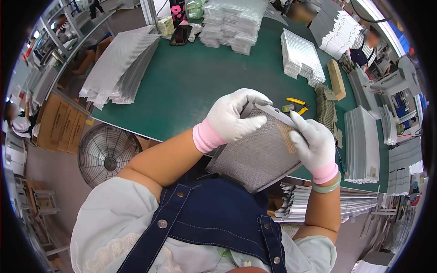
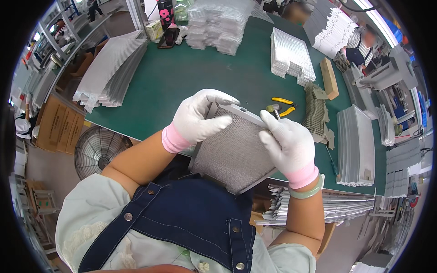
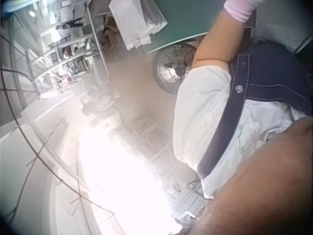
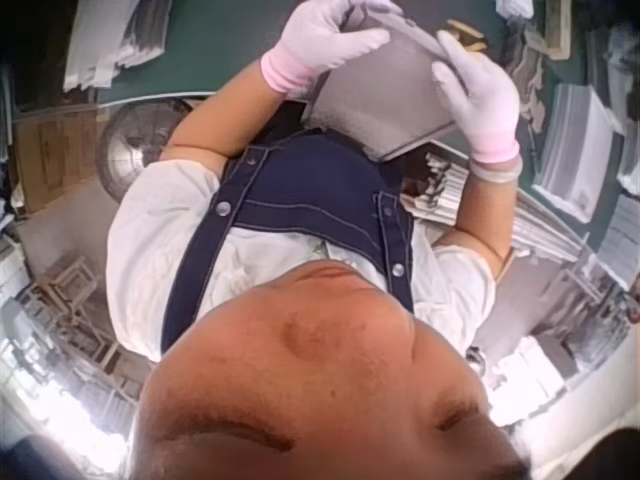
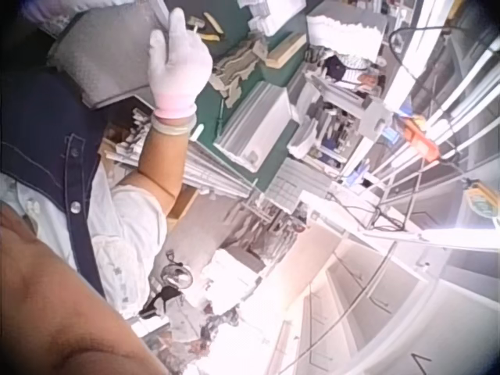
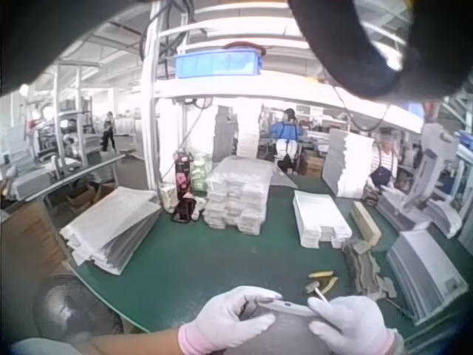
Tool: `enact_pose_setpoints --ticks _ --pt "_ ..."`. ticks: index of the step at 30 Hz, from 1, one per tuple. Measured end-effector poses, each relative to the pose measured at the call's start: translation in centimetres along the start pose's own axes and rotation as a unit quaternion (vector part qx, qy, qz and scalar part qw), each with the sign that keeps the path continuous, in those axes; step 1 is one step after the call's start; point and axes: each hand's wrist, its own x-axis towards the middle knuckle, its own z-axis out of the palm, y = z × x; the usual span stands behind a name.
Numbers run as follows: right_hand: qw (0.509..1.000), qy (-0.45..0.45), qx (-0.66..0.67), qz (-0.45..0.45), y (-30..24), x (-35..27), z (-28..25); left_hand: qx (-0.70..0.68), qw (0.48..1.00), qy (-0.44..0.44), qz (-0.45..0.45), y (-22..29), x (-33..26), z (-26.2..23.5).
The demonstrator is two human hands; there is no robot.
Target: The person assembles air filters by placing a mesh sheet onto a frame, inserting a plastic clip, and securing the mesh with metal strips. They use a hammer to tap the strips into place and then place the completed unit into a larger housing. The process is repeated for multiple units.
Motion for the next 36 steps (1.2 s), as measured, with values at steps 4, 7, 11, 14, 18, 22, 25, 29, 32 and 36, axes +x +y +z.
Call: enact_pose_setpoints --ticks 4,7,11,14,18,22,25,29,32,36 --pt "0.988 0.103 -0.094 -0.059 -0.2 0.2 1.4 0.218 0.962 -0.005 0.164 0.0 0.9 -0.8" --pt "0.976 0.153 -0.139 -0.07 -0.5 0.1 1.3 0.26 0.937 0.069 0.222 -0.5 -0.3 -0.6" --pt "0.984 0.144 -0.096 -0.047 -0.6 -0.7 1.1 0.226 0.967 0.057 0.099 -3.8 -4.8 1.3" --pt "0.977 0.202 -0.052 -0.054 -1.7 -0.9 -1.4 0.268 0.949 0.069 0.152 1.0 -3.5 1.8" --pt "0.911 0.362 0.167 0.11 -5.1 -1.2 -4.8 0.459 0.813 0.052 0.355 12.2 1.6 0.8" --pt "0.888 0.35 0.248 0.165 -3.6 -3.1 -1.0 0.527 0.731 -0.035 0.433 15.8 5.8 0.8" --pt "0.895 0.238 0.356 0.124 -1.3 -4.7 7.0 0.533 0.735 -0.076 0.412 9.5 7.1 2.0" --pt "0.926 0.097 0.333 0.149 0.5 -8.8 14.5 0.461 0.83 -0.025 0.314 0.5 2.8 4.5" --pt "0.962 -0.011 0.252 0.106 2.7 -7.9 10.1 0.426 0.849 0.013 0.313 -0.1 2.2 4.2" --pt "0.965 0.081 -0.096 0.231 9.9 -7.8 9.9 0.395 0.856 0.016 0.333 -0.1 3.1 4.4"
